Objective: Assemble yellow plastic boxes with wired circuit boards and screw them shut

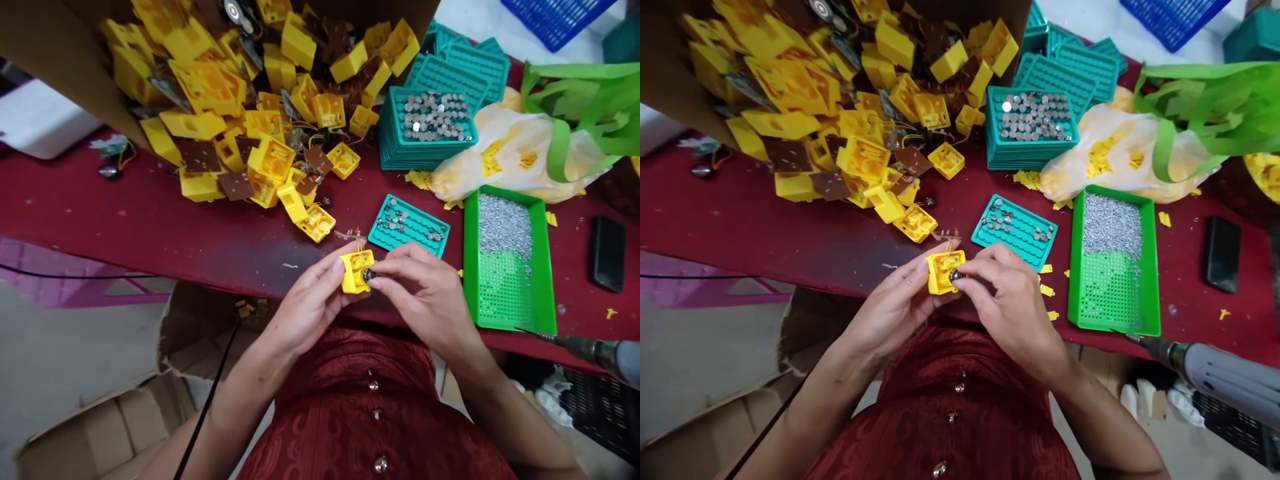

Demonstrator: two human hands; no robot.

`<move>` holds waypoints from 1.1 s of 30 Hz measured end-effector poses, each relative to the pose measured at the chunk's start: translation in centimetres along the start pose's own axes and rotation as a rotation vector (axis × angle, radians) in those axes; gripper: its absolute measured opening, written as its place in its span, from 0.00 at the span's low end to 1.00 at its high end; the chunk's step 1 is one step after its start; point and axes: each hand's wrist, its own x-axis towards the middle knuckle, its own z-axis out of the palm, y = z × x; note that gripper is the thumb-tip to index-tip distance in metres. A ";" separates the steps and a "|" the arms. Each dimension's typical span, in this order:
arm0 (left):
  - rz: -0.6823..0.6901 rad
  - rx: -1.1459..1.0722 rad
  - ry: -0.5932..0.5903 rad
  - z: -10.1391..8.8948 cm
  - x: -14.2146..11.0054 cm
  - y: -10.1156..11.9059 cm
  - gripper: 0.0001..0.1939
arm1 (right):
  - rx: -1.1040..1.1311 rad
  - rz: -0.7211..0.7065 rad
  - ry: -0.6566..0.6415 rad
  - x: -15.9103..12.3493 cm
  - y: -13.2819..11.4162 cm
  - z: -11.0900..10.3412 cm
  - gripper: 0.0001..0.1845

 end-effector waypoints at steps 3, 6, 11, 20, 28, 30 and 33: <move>0.034 0.083 0.004 0.0 -0.1 -0.5 0.16 | -0.049 0.000 0.010 -0.3 0.4 0.4 0.06; 0.098 0.196 -0.005 0.0 -0.2 -1.0 0.19 | -0.059 -0.003 0.007 -0.5 0.5 0.5 0.05; 0.149 0.307 0.010 0.2 -0.6 -1.2 0.21 | -0.104 -0.080 0.014 -1.1 0.3 0.1 0.07; 0.171 0.313 0.045 1.7 -0.9 -1.1 0.27 | -0.064 0.013 0.069 -1.3 0.1 0.3 0.03; 0.144 0.202 0.074 1.8 0.3 -0.9 0.21 | 0.237 0.131 0.080 -1.7 1.8 -0.9 0.08; 0.153 0.218 0.097 1.8 0.4 -0.9 0.21 | 0.190 0.126 0.164 -1.8 2.2 -1.0 0.07; 0.127 0.211 0.085 1.7 0.3 -0.8 0.21 | 0.125 0.100 0.219 -1.8 2.8 -0.9 0.07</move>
